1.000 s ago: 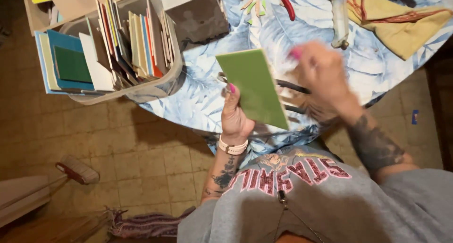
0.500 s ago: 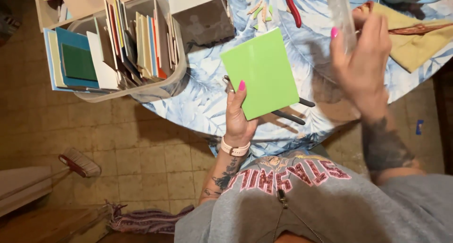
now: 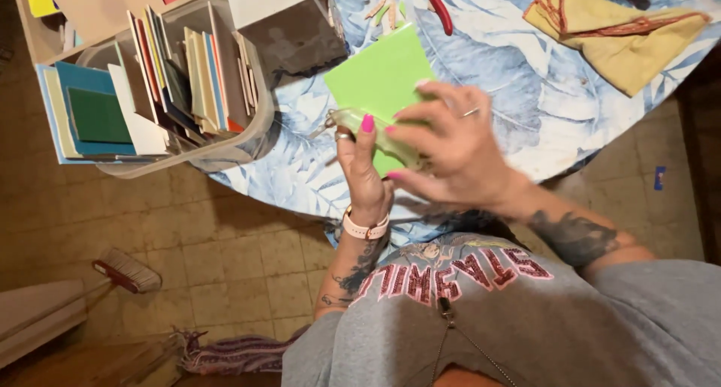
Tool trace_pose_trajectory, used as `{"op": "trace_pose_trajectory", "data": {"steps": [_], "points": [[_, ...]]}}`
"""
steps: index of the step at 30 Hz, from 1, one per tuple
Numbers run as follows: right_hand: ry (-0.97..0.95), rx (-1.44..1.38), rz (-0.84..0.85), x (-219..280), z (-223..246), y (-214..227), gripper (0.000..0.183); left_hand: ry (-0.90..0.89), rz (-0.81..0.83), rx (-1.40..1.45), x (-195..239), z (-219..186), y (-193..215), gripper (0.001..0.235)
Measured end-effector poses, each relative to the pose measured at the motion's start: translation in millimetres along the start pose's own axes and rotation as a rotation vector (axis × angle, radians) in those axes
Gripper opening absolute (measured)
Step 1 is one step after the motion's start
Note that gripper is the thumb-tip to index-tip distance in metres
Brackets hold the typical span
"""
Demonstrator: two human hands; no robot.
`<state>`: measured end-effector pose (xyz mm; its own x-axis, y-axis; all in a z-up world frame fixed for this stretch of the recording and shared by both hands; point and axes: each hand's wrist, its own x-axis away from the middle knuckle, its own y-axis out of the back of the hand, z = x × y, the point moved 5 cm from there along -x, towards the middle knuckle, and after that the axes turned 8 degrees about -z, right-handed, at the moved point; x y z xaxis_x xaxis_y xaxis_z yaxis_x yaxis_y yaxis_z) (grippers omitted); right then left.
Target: Trimming and cleaning the edges of a green cardstock sheet using pliers and a scraper tool.
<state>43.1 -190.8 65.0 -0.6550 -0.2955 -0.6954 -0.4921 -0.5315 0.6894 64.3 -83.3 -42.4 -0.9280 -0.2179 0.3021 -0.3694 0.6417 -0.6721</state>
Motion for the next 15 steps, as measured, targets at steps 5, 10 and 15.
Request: {"op": "trace_pose_trajectory", "data": {"steps": [5, 10, 15], "points": [[-0.023, 0.244, 0.029, 29.6, -111.6, 22.9, 0.038, -0.128, 0.083, 0.034, -5.6, -20.4, 20.9, 0.027], [-0.173, 0.758, 0.456, 100.9, -216.4, 20.4, 0.046, -0.314, 0.157, 0.059, -0.4, -74.5, 22.1, 0.043], [0.142, 0.944, 0.282, 73.0, -171.2, 37.6, 0.039, -0.970, 0.411, -0.304, 15.0, -132.2, 53.1, 0.056]]}}
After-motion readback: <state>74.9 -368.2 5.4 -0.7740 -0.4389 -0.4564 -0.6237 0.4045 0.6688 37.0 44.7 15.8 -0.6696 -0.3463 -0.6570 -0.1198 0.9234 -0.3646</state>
